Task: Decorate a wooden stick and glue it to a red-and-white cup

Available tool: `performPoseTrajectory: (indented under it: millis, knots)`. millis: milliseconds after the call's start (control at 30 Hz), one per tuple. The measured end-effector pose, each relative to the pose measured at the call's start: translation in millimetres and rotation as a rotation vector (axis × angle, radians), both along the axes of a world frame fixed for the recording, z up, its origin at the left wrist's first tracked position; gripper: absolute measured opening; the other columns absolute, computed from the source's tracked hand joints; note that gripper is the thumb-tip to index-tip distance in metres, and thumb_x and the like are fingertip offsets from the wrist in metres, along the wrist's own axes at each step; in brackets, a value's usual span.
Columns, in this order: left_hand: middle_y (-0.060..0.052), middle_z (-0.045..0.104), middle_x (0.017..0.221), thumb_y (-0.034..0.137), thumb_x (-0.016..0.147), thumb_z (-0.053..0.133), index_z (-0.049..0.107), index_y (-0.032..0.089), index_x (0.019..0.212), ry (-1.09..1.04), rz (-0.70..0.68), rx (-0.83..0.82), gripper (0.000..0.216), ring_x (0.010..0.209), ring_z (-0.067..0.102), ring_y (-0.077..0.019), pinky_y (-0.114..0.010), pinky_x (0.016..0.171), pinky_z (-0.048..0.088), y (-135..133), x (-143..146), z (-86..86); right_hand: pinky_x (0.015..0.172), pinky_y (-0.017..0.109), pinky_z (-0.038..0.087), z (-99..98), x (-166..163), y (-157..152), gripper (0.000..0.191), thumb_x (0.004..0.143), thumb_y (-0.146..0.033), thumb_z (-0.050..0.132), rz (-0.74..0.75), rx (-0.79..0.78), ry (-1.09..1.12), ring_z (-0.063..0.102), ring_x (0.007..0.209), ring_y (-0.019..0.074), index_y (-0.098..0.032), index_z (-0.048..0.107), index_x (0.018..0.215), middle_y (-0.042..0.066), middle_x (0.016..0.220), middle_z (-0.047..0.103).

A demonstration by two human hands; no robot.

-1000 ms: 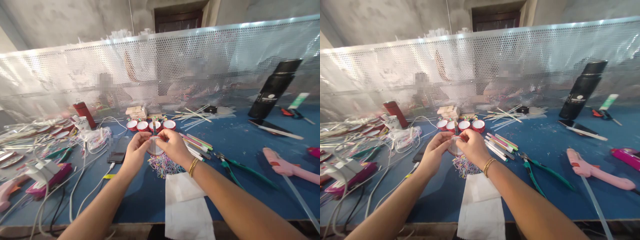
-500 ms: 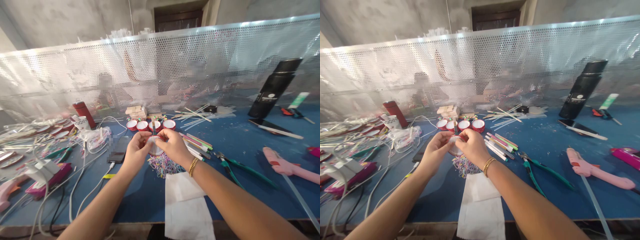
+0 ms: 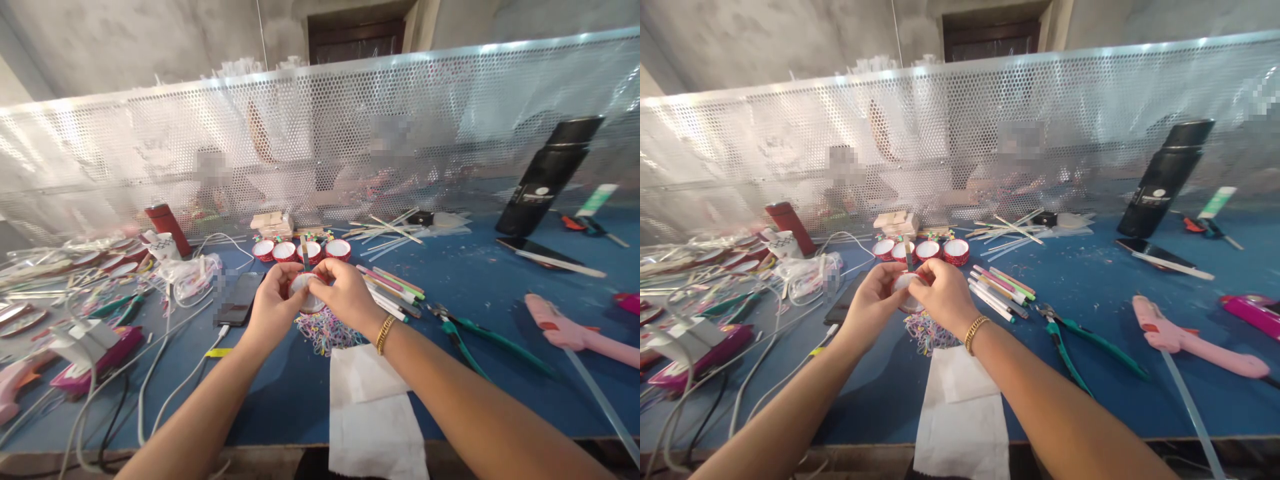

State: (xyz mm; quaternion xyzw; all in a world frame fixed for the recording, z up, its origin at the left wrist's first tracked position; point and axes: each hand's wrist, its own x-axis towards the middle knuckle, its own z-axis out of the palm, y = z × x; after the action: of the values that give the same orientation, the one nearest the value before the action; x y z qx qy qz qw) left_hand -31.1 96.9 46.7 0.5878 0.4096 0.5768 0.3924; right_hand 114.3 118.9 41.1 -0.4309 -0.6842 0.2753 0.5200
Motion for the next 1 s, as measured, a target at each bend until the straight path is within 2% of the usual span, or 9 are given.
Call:
performPoseTrajectory:
  millis: [400,767,1000]
  knots:
    - [-0.002,0.068,0.085,0.026,0.068,0.077,0.055,0.016,0.109,0.036,0.005,-0.025,0.048,0.069,0.062,-0.0133,-0.023,0.059,0.048,0,0,0.0,0.059,0.026,0.039,-1.8,-1,1,0.008,0.074,-0.025,0.062,-0.011,0.002,-0.018,0.056,0.062,0.0133,-0.021,0.057,0.071,-0.001,0.067,0.064]
    - [-0.001,0.069,0.083,0.028,0.068,0.079,0.053,0.017,0.110,-0.019,-0.027,-0.082,0.051,0.067,0.063,-0.0128,-0.024,0.060,0.050,0,-2,2.3,0.063,0.028,0.042,-1.8,0,1,0.008,0.075,-0.027,0.063,0.016,-0.029,0.009,0.059,0.066,0.0142,-0.021,0.058,0.074,-0.001,0.071,0.066]
    - [0.000,0.069,0.080,0.021,0.066,0.076,0.055,0.017,0.109,-0.027,-0.028,-0.077,0.048,0.065,0.063,-0.0122,-0.024,0.059,0.048,1,-3,0.7,0.062,0.028,0.043,10.9,5,-5,0.022,0.085,-0.040,0.058,0.096,-0.073,0.149,0.059,0.067,0.0150,-0.021,0.059,0.074,0.000,0.071,0.064]
